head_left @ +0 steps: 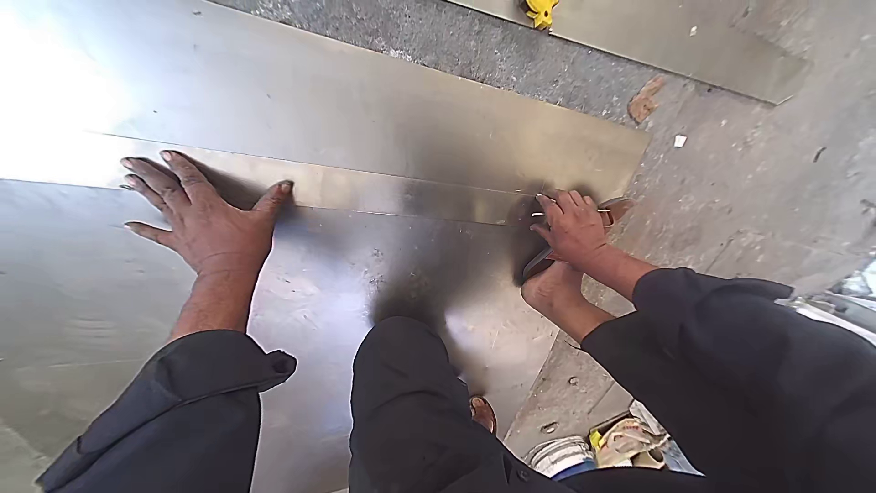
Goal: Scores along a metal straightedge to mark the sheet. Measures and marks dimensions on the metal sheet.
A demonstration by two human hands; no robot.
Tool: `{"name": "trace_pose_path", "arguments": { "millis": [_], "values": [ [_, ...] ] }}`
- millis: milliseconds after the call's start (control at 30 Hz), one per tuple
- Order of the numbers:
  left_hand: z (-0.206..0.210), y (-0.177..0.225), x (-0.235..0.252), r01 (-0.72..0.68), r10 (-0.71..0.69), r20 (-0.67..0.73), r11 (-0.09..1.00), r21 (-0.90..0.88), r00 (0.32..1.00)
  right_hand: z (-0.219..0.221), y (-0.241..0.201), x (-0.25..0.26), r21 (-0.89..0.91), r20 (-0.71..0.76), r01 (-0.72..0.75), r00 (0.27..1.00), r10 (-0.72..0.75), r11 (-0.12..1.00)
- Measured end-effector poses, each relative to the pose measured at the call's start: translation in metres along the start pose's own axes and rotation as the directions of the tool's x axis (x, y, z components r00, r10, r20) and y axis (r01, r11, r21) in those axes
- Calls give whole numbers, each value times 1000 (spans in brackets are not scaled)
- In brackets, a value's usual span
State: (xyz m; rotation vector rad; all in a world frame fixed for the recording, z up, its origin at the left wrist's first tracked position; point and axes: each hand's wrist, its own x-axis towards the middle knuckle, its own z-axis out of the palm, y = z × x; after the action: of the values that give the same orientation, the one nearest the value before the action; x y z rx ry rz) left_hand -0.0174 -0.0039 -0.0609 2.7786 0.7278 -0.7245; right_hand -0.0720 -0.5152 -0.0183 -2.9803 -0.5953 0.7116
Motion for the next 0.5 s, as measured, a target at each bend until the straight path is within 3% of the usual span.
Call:
{"name": "trace_pose_path", "arguments": {
  "millis": [133, 167, 233, 267, 333, 400, 500],
  "values": [
    [-29, 32, 0, 61, -66, 179, 998, 34, 982, -11, 0, -2, 54, 47, -12, 999, 10, 998],
    [-34, 37, 3, 95, -102, 200, 995, 41, 974, -23, -7, 5, 69, 146, -48, 989, 38, 996],
    [-44, 47, 9, 174, -183, 237, 983, 59, 954, -54, -23, 22, 57, 429, -135, 898, 98, 989],
    [-46, 50, 12, 203, -212, 240, 977, 64, 947, -54, -23, 24, 50, 455, -120, 887, 84, 991],
    [-45, 54, 16, 227, -239, 238, 971, 79, 941, -34, -12, 20, 9, 349, -38, 937, 32, 999],
    [-42, 55, 17, 229, -250, 248, 967, 114, 936, -41, -17, 32, 14, 340, -57, 939, 49, 998],
    [-41, 56, 21, 215, -245, 253, 967, 139, 936, -71, -46, 76, 208, 124, 38, 990, -65, 977]
  ]
}}
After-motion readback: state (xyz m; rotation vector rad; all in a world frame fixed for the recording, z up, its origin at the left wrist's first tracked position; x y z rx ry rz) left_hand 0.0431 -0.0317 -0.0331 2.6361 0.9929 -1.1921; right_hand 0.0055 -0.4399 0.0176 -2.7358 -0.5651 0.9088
